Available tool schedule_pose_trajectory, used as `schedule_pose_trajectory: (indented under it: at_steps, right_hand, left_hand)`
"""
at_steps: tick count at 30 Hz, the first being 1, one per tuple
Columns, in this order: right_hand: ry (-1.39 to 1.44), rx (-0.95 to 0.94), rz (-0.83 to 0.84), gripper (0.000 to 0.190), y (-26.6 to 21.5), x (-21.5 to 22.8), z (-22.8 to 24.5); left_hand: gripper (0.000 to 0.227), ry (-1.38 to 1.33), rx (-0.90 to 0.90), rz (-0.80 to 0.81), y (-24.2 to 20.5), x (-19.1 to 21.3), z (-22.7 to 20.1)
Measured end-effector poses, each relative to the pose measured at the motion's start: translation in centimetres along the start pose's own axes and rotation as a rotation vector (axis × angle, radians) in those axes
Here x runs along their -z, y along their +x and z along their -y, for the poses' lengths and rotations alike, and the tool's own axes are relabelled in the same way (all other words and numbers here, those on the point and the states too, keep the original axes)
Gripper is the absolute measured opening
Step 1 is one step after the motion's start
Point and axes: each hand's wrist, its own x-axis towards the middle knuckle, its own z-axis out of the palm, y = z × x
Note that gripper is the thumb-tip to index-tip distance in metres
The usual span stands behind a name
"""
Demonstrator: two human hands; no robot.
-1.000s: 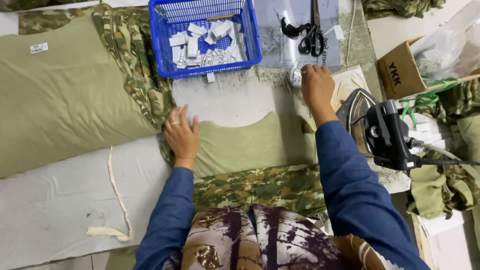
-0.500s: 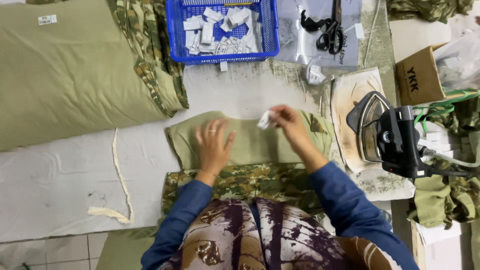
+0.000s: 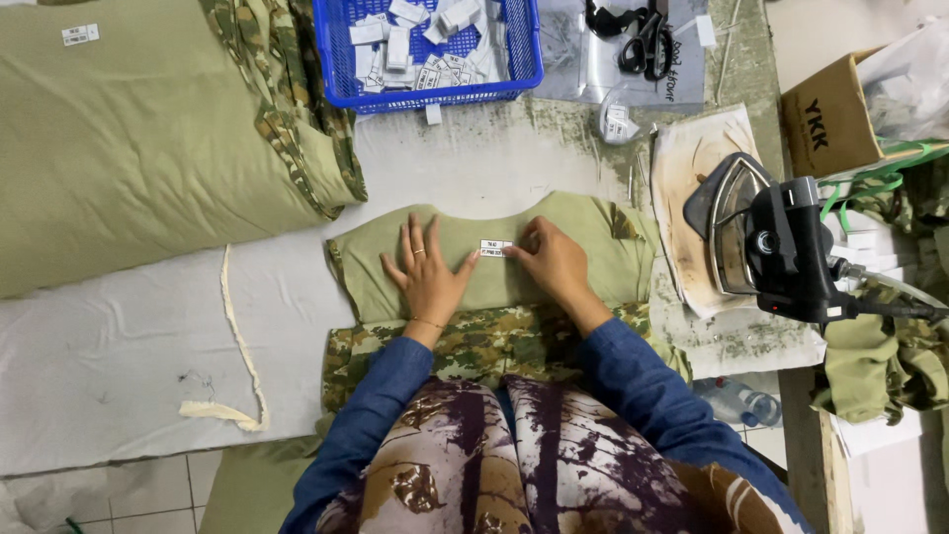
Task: The person irons a light green t-shirt on a table, repeatedly placing small white labels on the collar area and pressing them with the iron. The person also folds and unfolds a camouflage-patterned fabric piece on the table during the process.
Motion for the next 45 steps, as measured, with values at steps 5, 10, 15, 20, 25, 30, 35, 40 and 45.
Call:
schedule_pose_trajectory:
  at_steps: [5,10,15,20,25,30,35,40,45]
  right_hand:
    - [-0.029,0.003,0.007,0.044,0.7,-0.2,-0.5]
    - [-0.024,-0.035,0.027,0.045,0.9,-0.5,-0.8]
    - [-0.06,-0.053,0.045,0.043,0.6,0.1,0.0]
    - [-0.126,-0.008,-0.098,0.043,0.8,2.8,-3.4]
    - [-0.592,-0.376,-0.699,0.066,1.6,16.0,-16.9]
    - [-0.455,-0.321,-0.42,0.056,3.1,19.6,-24.3]
    - [-0.41,-0.134,-0.278,0.047,1.6,18.0,-11.2]
    - [-0.459,0.319,0.074,0.049,0.5,9.4,2.4]
    - [-0.488,0.848,0.14,0.049,0.0,1.7,9.3]
  left_hand:
    - [0.091,-0.039,0.031,0.003,0.4,-0.3,0.2]
    - [0.098,-0.034,0.047,0.038,0.6,-0.5,0.6]
    - [0.096,-0.052,0.068,0.027,0.7,-0.7,0.1]
    - [0.084,0.036,0.046,0.031,0.6,-0.1,0.6]
    - [0.069,0.103,0.1,0.106,2.7,2.9,7.1]
    - [0.063,0.282,0.012,-0.28,2.9,0.7,11.4]
    - [0.062,0.194,0.076,-0.208,3.2,1.1,10.9]
    - [0.05,0.165,0.081,-0.234,3.0,0.5,12.2]
    - [0.04,0.037,0.094,-0.295,3.1,0.1,12.9]
